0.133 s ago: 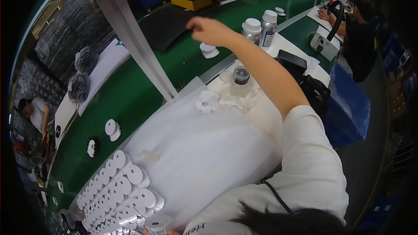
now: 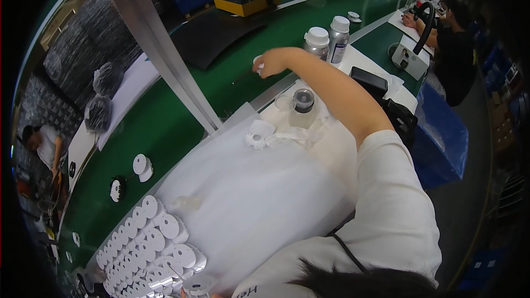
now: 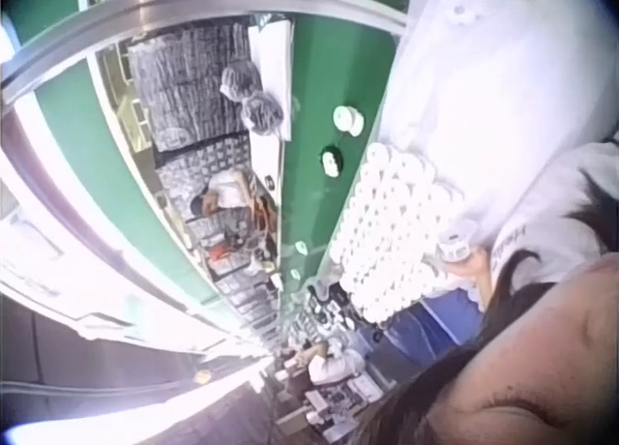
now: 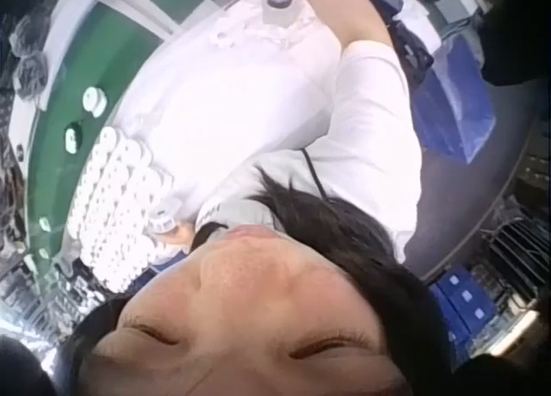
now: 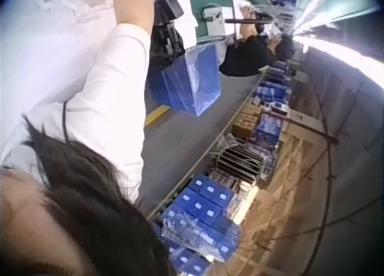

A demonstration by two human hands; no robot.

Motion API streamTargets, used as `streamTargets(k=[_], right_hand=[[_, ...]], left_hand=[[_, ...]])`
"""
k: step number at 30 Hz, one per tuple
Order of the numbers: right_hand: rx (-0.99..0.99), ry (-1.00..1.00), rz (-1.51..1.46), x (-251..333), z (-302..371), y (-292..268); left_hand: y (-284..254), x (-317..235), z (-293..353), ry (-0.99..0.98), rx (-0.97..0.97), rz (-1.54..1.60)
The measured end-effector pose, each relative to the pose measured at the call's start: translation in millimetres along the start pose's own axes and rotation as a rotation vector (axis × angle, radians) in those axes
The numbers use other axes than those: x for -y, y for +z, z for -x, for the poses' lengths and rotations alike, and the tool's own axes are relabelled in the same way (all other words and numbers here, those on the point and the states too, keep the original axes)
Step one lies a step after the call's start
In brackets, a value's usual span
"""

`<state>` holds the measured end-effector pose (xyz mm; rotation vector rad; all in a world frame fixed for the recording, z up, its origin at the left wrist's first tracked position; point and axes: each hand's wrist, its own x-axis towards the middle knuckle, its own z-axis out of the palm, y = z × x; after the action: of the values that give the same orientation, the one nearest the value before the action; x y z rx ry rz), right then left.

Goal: The person assembles electronic components by applying adhesive from an adhesive bottle to plastic housings with an adhesive dispenser, then combining the plastic parts with electronic circuits by hand.

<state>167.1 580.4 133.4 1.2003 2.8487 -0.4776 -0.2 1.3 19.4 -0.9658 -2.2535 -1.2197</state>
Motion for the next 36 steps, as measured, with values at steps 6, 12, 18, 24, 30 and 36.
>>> streamTargets(k=[6, 12, 18, 24, 30, 36], right_hand=[[0.272, 0.171, 0.514, 1, -4, 12], [0.181, 0.219, 0.59, -21, -13, 25], [-0.006, 0.209, 0.624, -32, -21, 19], [-0.561, -0.225, 0.435, -2, 36, -40], [-0.75, -0.532, 0.342, 47, 142, -76], [-0.587, -0.592, 0.417, 71, 202, -75]], left_hand=[[6, -9, 4, 0.01, 0.023, 0.062], [5, -8, 8, 0.062, 0.12, 0.065], [11, -15, 7, -0.079, 0.118, 0.247], [11, -3, 10, -0.035, 0.132, 0.252], [8, -7, 12, -0.113, 0.129, 0.285], [10, -8, 7, -0.108, 0.144, 0.3]])
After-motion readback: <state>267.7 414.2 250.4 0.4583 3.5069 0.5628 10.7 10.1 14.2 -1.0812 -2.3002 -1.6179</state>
